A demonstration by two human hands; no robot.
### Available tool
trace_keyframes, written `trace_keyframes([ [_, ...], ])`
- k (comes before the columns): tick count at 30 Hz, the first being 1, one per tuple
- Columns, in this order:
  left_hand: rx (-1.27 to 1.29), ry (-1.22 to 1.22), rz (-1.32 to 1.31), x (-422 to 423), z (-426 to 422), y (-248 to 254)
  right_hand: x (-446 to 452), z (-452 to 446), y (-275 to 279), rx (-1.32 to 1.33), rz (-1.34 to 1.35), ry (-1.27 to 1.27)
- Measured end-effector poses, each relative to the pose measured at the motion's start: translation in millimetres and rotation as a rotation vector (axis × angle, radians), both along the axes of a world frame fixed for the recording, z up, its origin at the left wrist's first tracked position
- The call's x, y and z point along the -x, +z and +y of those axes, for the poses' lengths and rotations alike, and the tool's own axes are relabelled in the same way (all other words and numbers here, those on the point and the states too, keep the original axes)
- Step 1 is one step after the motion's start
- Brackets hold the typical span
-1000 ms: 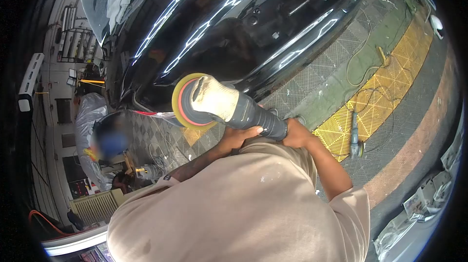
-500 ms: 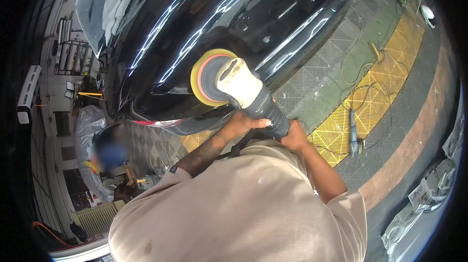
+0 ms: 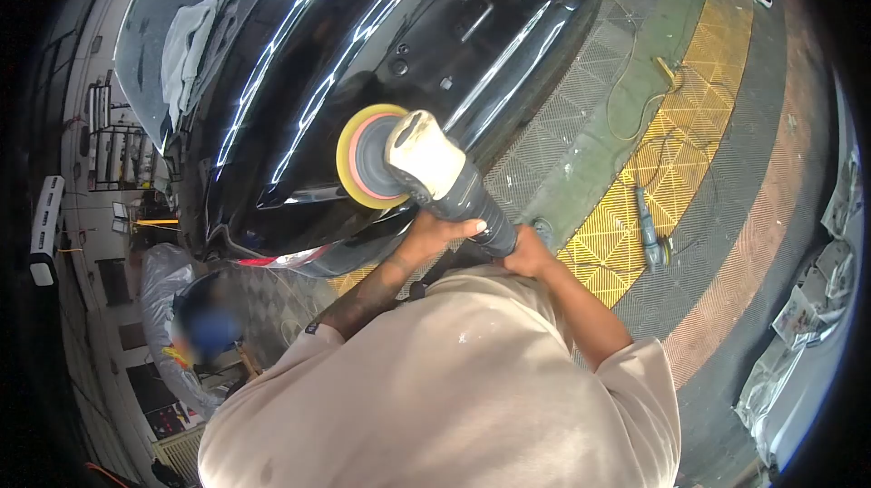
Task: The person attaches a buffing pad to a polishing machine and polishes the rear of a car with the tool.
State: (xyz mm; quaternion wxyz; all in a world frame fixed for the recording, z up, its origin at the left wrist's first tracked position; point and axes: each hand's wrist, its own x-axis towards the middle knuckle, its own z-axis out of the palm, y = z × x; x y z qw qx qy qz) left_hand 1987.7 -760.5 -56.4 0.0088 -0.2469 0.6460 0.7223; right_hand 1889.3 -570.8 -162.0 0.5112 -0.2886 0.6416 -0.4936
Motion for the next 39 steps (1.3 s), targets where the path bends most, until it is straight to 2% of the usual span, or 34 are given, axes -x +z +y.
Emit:
trace_keyframes([
  [5, -0.099, 0.156, 0.038, 6.9, 27.5, -12.7, 34.3, 16.8, 11.4, -0.037, 0.043, 0.153],
  [7, -0.102, 0.202, 0.129, 4.5, 32.2, -14.2, 32.4, 18.0, 20.8, -0.005, 0.036, 0.131],
  [9, -0.144, 0.172, 0.096, 6.1, 22.8, -15.0, 24.0, 18.2, 22.0, -0.091, 0.046, 0.054],
  [10, -0.15, 0.08, 0.057, 9.6, 13.2, -16.4, 18.3, 16.5, 19.8, -0.091, 0.046, 0.054],
  [12, -0.099, -0.045, 0.027, 14.6, -2.3, -13.5, 5.7, 7.5, 16.9, -0.069, 0.054, -0.114],
  [16, -0.017, -0.051, 0.035, -6.5, -15.8, -10.5, 4.8, -6.9, 28.7, -0.046, 0.097, -0.113],
  [17, 0.148, -0.091, -0.023, -15.4, -16.6, -2.9, 9.1, -9.4, 31.4, -0.034, 0.102, -0.014],
  [18, 0.144, -0.018, 0.074, -19.6, -7.5, 8.8, 14.2, -12.7, 32.6, -0.02, 0.108, 0.083],
  [19, 0.139, 0.052, 0.17, -25.9, 2.7, 17.4, 18.0, -15.6, 31.2, -0.017, 0.107, 0.077],
  [20, 0.074, 0.166, 0.182, -33.7, 13.1, 12.1, 20.1, -16.6, 28.2, -0.017, 0.15, 0.142],
  [21, 0.071, 0.154, 0.176, -38.3, 13.0, 7.0, 19.3, -15.4, 24.6, -0.021, 0.19, 0.204],
  [23, 0.11, 0.091, 0.145, -41.0, 10.4, 2.5, 14.0, -12.0, 13.3, -0.049, 0.167, 0.187],
  [25, 0.037, 0.101, 0.124, -32.1, 11.4, -1.0, 11.3, -7.1, -3.0, -0.082, 0.156, 0.189],
  [27, 0.093, 0.036, -0.034, -17.0, 8.6, -3.8, 9.4, -0.5, -14.9, -0.074, 0.127, 0.101],
  [28, 0.038, 0.035, -0.013, -6.5, 9.2, -4.2, 10.6, 0.5, -16.9, -0.078, 0.129, 0.11],
  [29, 0.037, 0.032, -0.099, 4.3, 9.3, -0.5, 12.3, 0.9, -13.8, -0.05, 0.071, 0.068],
  [31, -0.097, 0.03, -0.057, 19.5, 7.0, -22.6, 12.9, 2.5, -19.0, -0.027, 0.013, 0.022],
  [33, -0.094, 0.019, -0.05, 27.1, 9.8, -22.2, 12.8, -0.2, -28.0, 0.093, -0.02, 0.01],
  [39, -0.089, 0.149, 0.003, 6.0, 30.0, -32.6, 16.3, 18.5, -33.6, -0.04, -0.1, 0.109],
])
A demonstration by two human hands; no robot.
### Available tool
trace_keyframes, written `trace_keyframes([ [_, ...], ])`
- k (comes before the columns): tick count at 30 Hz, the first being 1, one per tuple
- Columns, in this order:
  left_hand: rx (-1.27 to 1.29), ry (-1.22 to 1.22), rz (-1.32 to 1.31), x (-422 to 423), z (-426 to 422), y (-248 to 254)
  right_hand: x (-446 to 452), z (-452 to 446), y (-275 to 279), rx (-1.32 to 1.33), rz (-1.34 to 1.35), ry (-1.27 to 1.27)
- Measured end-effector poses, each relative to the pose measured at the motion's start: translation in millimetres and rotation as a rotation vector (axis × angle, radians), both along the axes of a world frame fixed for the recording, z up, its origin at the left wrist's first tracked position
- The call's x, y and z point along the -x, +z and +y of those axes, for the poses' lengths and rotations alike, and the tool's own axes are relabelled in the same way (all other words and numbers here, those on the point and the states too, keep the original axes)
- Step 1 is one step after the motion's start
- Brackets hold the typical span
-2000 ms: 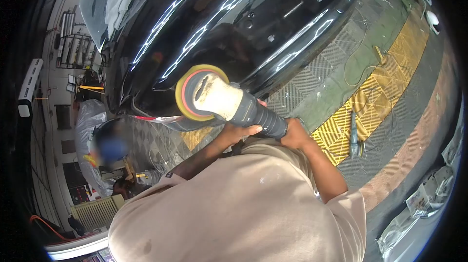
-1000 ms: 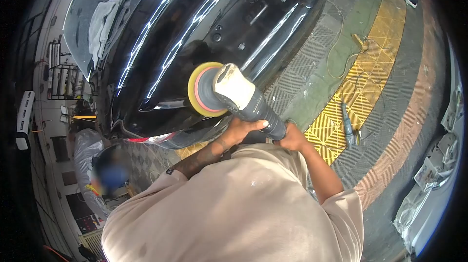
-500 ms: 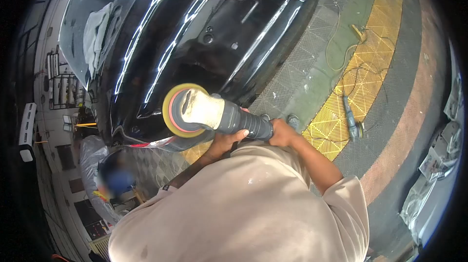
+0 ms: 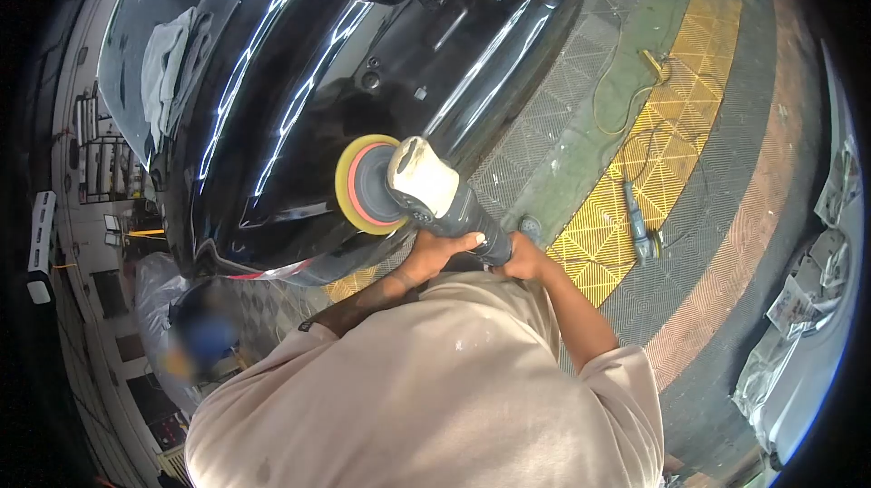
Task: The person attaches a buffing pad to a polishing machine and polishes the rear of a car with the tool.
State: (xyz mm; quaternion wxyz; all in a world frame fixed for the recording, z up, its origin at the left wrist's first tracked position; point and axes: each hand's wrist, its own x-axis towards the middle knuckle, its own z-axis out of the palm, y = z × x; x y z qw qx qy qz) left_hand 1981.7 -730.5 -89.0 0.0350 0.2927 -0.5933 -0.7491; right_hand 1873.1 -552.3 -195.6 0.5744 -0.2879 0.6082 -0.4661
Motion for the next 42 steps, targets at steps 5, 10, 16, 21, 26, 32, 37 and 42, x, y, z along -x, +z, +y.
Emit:
trace_keyframes([
  [5, -0.237, -0.056, -0.032, 23.7, 13.1, -17.8, 25.5, 29.4, 14.7, -0.103, 0.13, -0.026],
  [10, -0.268, -0.121, 0.081, 66.4, 24.8, -23.9, 55.5, 52.6, 64.4, -0.275, 0.222, -0.155],
  [16, -0.319, -0.177, 0.093, 101.6, 29.3, -38.4, 75.7, 71.5, 36.4, -0.291, 0.276, -0.194],
  [21, -0.312, -0.077, 0.096, 76.5, 34.3, -23.9, 64.6, 59.4, 44.9, -0.193, 0.192, -0.103],
  [26, -0.231, -0.052, 0.01, 50.3, 13.2, -9.7, 45.5, 33.8, 17.8, -0.062, 0.132, -0.104],
  [32, 0.205, -0.15, 0.052, -8.7, -13.7, 11.8, 30.1, -11.4, 53.0, -0.081, 0.277, 0.075],
  [37, 0.057, -0.239, 0.08, 4.7, -12.7, 1.7, 38.0, -0.7, 41.3, -0.065, 0.277, -0.037],
  [42, -0.23, -0.205, 0.016, 40.7, 11.5, -25.4, 63.4, 41.8, 44.5, -0.164, 0.302, -0.034],
])
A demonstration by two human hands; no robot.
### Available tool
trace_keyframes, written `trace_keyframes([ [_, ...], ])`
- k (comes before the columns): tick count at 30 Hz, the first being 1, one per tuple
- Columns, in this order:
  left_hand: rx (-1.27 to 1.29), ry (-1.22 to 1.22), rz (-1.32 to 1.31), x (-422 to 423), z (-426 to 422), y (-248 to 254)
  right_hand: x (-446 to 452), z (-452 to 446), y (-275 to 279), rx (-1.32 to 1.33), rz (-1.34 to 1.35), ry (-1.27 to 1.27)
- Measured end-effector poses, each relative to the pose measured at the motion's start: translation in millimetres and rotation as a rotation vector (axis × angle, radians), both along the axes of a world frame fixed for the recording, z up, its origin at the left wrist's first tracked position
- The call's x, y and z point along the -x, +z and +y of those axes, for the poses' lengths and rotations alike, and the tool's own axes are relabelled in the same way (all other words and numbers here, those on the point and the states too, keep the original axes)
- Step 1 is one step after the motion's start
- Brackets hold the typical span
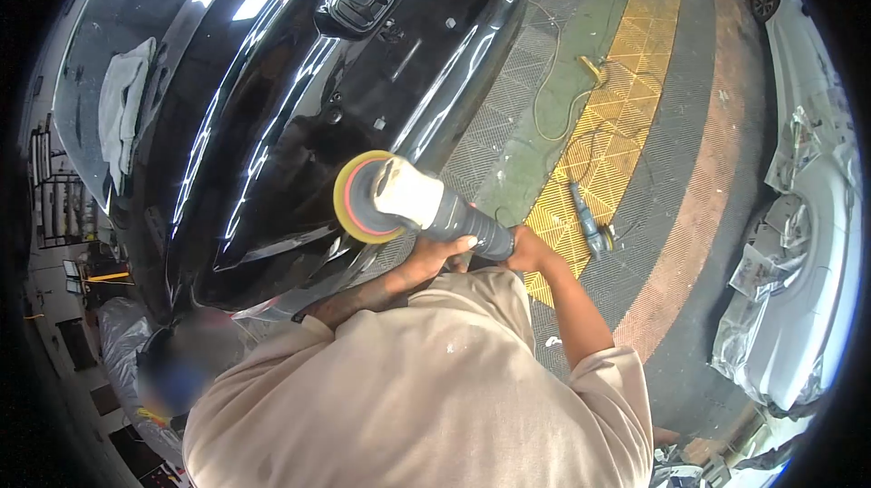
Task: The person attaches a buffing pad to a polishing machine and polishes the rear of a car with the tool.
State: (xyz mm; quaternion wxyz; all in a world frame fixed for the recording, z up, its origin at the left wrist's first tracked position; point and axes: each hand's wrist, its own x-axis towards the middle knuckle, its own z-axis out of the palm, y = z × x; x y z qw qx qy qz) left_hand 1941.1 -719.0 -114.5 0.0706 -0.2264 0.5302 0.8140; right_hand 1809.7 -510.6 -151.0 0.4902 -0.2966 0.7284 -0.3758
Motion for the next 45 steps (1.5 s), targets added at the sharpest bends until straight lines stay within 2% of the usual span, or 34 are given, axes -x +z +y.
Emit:
trace_keyframes([
  [1, -0.069, 0.007, -0.042, 11.3, 5.1, 8.6, 5.2, 9.2, 2.4, -0.034, 0.008, -0.03],
  [6, -0.149, 0.075, 0.196, 66.8, 25.7, -15.0, 44.2, 33.8, 28.6, -0.115, 0.1, -0.107],
  [7, -0.194, 0.042, 0.169, 80.0, 28.1, -16.1, 57.7, 39.7, 32.2, -0.148, 0.129, -0.088],
  [11, -0.303, 0.093, 0.358, 147.2, 47.0, -14.3, 115.0, 47.5, 84.3, -0.2, 0.278, -0.13],
  [15, -0.395, 0.123, 0.425, 196.2, 62.5, -6.8, 169.3, 56.4, 110.5, -0.255, 0.344, -0.017],
  [18, -0.429, 0.173, 0.465, 193.4, 70.9, -3.6, 186.3, 50.4, 132.1, -0.234, 0.357, 0.052],
  [21, -0.383, 0.307, 0.484, 156.0, 73.8, 7.2, 183.5, 34.5, 141.2, -0.222, 0.347, 0.213],
  [22, -0.346, 0.336, 0.451, 141.4, 74.9, -6.8, 176.9, 24.6, 144.9, -0.221, 0.347, 0.224],
  [24, -0.32, 0.424, 0.484, 108.7, 71.9, 10.9, 165.6, 4.9, 148.9, -0.073, 0.307, 0.381],
  [25, -0.317, 0.468, 0.516, 93.5, 71.4, 16.0, 160.4, 1.2, 134.8, -0.063, 0.317, 0.413],
  [28, -0.296, 0.532, 0.593, 59.6, 69.1, -12.8, 143.7, -10.3, 103.4, 0.013, 0.421, 0.509],
  [32, -0.288, 0.542, 0.602, 63.6, 69.0, -8.9, 147.3, -9.2, 91.6, 0.063, 0.411, 0.508],
  [33, -0.173, 0.464, 0.479, 72.5, 68.3, -6.2, 151.3, -2.2, 89.4, 0.044, 0.326, 0.436],
  [35, -0.127, 0.338, 0.247, 91.5, 68.6, 4.9, 153.5, 8.9, 90.1, -0.057, 0.241, 0.309],
  [36, -0.033, 0.333, 0.254, 105.1, 66.5, -1.5, 156.0, 16.4, 75.6, -0.055, 0.231, 0.319],
  [38, 0.156, 0.33, 0.258, 132.6, 62.1, -14.5, 157.1, 29.4, 21.8, -0.075, 0.149, 0.157],
  [39, -0.099, 0.286, 0.242, 144.6, 54.6, -4.6, 151.4, 29.5, 2.1, 0.012, 0.019, 0.075],
  [40, -0.039, 0.252, 0.255, 155.5, 46.7, -16.7, 147.4, 24.3, -12.4, -0.061, -0.008, 0.038],
  [42, 0.054, 0.146, 0.152, 164.2, 30.0, -19.9, 131.3, 13.1, -44.5, 0.039, 0.026, 0.015],
  [44, 0.065, 0.169, 0.136, 156.9, 19.2, -25.3, 104.4, 0.2, -81.5, 0.186, -0.003, -0.053],
  [45, 0.122, 0.121, 0.074, 145.7, 10.8, -27.6, 87.0, -7.8, -90.9, 0.218, -0.093, -0.11],
])
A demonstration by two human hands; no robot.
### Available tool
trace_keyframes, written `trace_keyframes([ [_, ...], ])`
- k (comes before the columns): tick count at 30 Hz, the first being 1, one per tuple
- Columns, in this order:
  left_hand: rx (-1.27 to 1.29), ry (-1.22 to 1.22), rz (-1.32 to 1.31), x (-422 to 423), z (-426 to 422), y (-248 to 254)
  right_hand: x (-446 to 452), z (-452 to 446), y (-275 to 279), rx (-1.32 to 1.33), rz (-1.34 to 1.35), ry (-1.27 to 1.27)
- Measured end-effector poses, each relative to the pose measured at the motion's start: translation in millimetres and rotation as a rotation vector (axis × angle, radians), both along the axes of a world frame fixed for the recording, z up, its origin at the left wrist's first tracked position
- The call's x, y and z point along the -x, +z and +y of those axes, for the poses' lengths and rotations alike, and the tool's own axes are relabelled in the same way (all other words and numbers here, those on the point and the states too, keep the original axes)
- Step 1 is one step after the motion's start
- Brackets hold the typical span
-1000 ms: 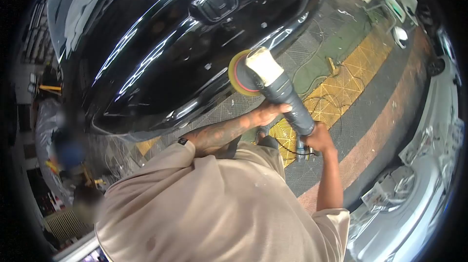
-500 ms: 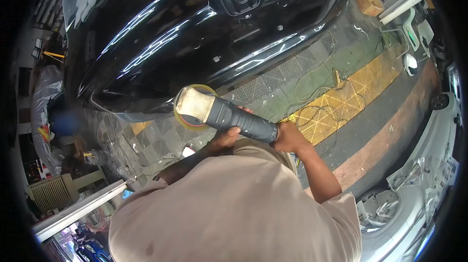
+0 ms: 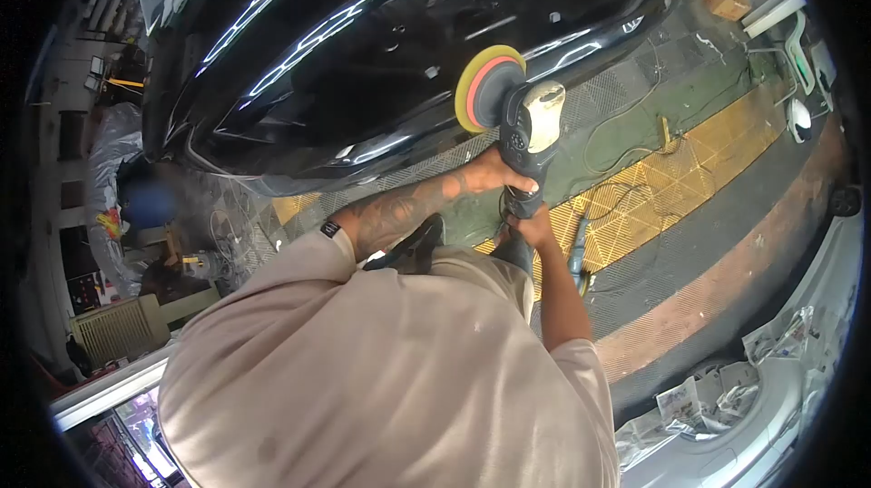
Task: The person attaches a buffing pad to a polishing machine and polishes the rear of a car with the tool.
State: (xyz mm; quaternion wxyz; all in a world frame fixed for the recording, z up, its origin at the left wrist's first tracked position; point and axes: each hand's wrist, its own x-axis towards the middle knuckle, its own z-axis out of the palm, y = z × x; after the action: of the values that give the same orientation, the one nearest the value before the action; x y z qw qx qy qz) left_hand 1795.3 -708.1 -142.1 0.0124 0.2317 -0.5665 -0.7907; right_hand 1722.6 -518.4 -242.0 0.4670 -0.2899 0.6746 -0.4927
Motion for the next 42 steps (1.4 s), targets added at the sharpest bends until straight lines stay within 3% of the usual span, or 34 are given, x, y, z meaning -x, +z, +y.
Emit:
trace_keyframes([
  [6, 0.21, -0.166, -0.117, -107.0, -35.0, 9.5, -127.5, -45.0, -55.1, 0.145, -0.349, 0.033],
  [7, 0.275, -0.191, -0.132, -128.9, -38.8, 17.5, -143.9, -48.9, -59.3, 0.166, -0.352, 0.115],
  [9, 0.372, -0.158, -0.088, -176.9, -43.5, 16.9, -189.5, -59.6, -51.9, 0.236, -0.358, 0.041],
  [11, 0.448, -0.179, -0.216, -218.2, -51.2, -1.6, -217.9, -71.0, -55.9, 0.211, -0.287, 0.07],
  [16, 0.424, -0.094, -0.219, -299.0, -49.4, 16.5, -258.2, -88.5, -33.4, 0.123, -0.128, 0.248],
  [19, 0.344, -0.067, -0.317, -308.5, -42.6, 24.6, -270.1, -89.3, -55.4, 0.113, -0.168, 0.294],
  [24, 0.366, -0.11, -0.256, -274.5, -36.4, 11.9, -257.0, -71.4, -60.7, 0.165, -0.142, 0.213],
  [29, 0.418, -0.154, -0.249, -196.6, -31.0, 10.0, -214.7, -57.7, -73.4, 0.208, -0.296, 0.141],
  [31, 0.434, -0.188, -0.318, -156.6, -28.3, 23.9, -187.9, -51.9, -70.2, 0.206, -0.285, 0.09],
  [33, 0.231, -0.157, -0.326, -121.3, -27.2, 24.7, -152.1, -46.1, -57.5, 0.202, -0.277, 0.045],
  [36, 0.336, -0.169, -0.231, -66.5, -30.8, 9.9, -89.9, -36.4, -28.6, 0.021, -0.223, 0.058],
  [42, 0.291, -0.121, -0.236, 0.5, -25.7, 22.4, -15.4, -28.0, -28.3, 0.123, -0.324, 0.089],
])
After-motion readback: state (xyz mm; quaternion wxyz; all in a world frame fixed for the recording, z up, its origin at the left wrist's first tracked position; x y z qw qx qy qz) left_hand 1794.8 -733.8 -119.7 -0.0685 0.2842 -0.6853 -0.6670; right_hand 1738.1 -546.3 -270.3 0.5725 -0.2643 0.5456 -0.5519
